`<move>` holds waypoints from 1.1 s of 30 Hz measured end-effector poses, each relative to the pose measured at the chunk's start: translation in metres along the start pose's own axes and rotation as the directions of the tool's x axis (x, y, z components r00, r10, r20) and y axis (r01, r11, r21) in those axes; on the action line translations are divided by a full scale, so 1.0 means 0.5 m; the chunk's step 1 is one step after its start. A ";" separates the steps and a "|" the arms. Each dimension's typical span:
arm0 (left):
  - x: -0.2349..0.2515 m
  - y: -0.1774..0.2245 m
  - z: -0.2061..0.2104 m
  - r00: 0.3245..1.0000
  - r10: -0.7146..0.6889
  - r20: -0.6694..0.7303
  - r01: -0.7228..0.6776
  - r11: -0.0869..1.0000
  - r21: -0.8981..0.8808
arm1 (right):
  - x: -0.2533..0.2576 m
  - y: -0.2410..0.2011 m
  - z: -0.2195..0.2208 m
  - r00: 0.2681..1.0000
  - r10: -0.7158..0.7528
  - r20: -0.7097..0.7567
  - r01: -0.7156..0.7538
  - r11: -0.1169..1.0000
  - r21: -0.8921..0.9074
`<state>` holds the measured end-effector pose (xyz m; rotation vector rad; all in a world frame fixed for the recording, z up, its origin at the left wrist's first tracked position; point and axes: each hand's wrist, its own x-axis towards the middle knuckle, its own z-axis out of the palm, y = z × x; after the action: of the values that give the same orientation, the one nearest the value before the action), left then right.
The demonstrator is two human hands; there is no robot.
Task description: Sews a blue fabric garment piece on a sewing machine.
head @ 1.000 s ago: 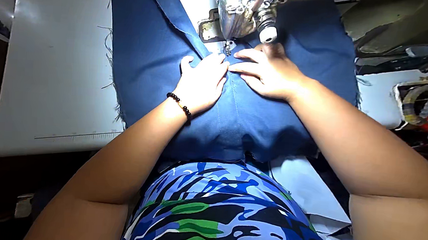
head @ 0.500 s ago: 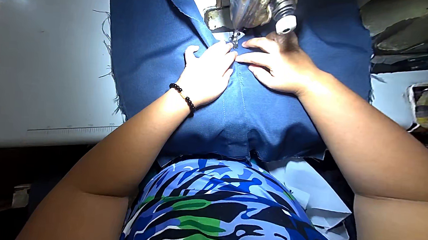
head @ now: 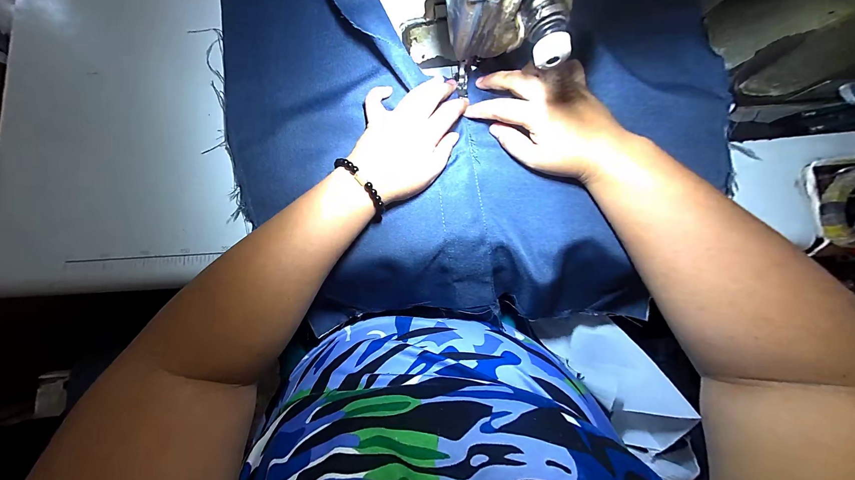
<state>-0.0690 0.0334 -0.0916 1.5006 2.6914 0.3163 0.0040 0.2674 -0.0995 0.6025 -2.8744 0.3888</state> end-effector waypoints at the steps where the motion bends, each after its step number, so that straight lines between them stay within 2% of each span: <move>1: 0.000 0.000 0.000 1.000 0.002 0.000 -0.002 1.000 -0.001 | 0.000 0.000 0.000 1.000 -0.001 0.001 0.001 1.000 0.000; 4: -0.002 -0.002 0.000 1.000 0.010 -0.004 -0.010 1.000 0.004 | 0.000 -0.013 -0.011 0.999 0.038 0.037 -0.036 0.998 -0.042; 7: -0.023 0.014 -0.011 0.999 0.005 0.053 -0.007 1.000 0.027 | -0.020 -0.076 -0.052 0.979 0.182 0.090 -0.172 0.979 -0.111; 9: -0.053 0.043 -0.014 0.998 0.008 0.059 -0.010 0.999 0.049 | -0.057 -0.138 -0.062 0.962 0.271 -0.040 -0.267 0.960 0.079; 10: -0.068 0.058 -0.012 0.999 0.007 0.052 -0.010 0.999 0.053 | -0.080 -0.172 -0.055 0.930 0.344 -0.131 -0.301 0.915 0.268; 11: -0.083 0.073 -0.007 0.999 -0.002 0.046 0.000 0.999 0.043 | -0.104 -0.203 -0.045 0.878 0.447 -0.172 -0.319 0.814 0.485; 12: -0.095 0.084 0.001 0.999 -0.020 0.046 0.019 1.000 0.020 | -0.124 -0.226 -0.028 0.821 0.546 -0.164 -0.304 0.662 0.685; 13: -0.102 0.091 0.008 0.998 -0.039 0.049 0.040 0.999 -0.009 | -0.142 -0.239 -0.011 0.780 0.610 -0.137 -0.287 0.544 0.789; 14: -0.106 0.094 0.015 0.998 -0.053 0.045 0.055 0.998 -0.025 | -0.155 -0.240 0.003 0.758 0.640 -0.122 -0.292 0.501 0.815; 15: -0.109 0.095 0.021 0.998 -0.060 0.032 0.061 0.998 -0.030 | -0.163 -0.231 0.008 0.768 0.630 -0.116 -0.295 0.509 0.809; 18: -0.110 0.095 0.029 0.999 -0.054 -0.004 0.054 0.999 -0.008 | -0.162 -0.186 -0.012 0.860 0.510 -0.005 -0.319 0.545 0.776; 20: -0.108 0.094 0.027 0.999 -0.051 -0.005 0.051 0.999 -0.002 | -0.160 -0.168 -0.028 0.943 0.331 0.045 -0.266 0.661 0.701; 22: -0.107 0.093 0.021 0.999 -0.052 0.013 0.052 0.999 -0.007 | -0.170 -0.178 -0.037 0.991 0.113 0.067 -0.132 0.852 0.506; 23: -0.106 0.093 0.020 0.998 -0.052 0.016 0.052 0.999 -0.009 | -0.179 -0.198 -0.039 0.995 0.054 0.087 -0.083 0.918 0.387; 25: -0.105 0.094 0.019 0.997 -0.064 0.041 0.065 0.998 -0.005 | -0.207 -0.239 -0.028 0.988 0.044 0.148 -0.068 0.984 0.164; 27: -0.105 0.094 0.019 0.997 -0.068 0.048 0.067 0.998 0.006 | -0.240 -0.261 0.018 0.996 0.062 0.061 -0.061 0.998 -0.019; 29: -0.105 0.096 0.017 0.997 -0.064 0.052 0.063 0.998 0.016 | -0.262 -0.258 0.077 0.984 0.050 -0.169 -0.066 0.994 -0.092; 31: -0.103 0.101 0.005 0.994 -0.074 0.086 0.073 0.997 0.019 | -0.260 -0.259 0.090 0.952 0.035 -0.304 -0.053 0.997 -0.048; 33: -0.107 0.106 -0.003 0.994 -0.091 0.065 0.092 0.995 -0.023 | -0.251 -0.270 0.071 0.926 0.000 -0.378 0.019 0.999 0.046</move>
<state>0.0032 0.0150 -0.0828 1.3516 2.6855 0.2923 0.1688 0.1841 -0.1324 0.4869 -2.4980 0.5137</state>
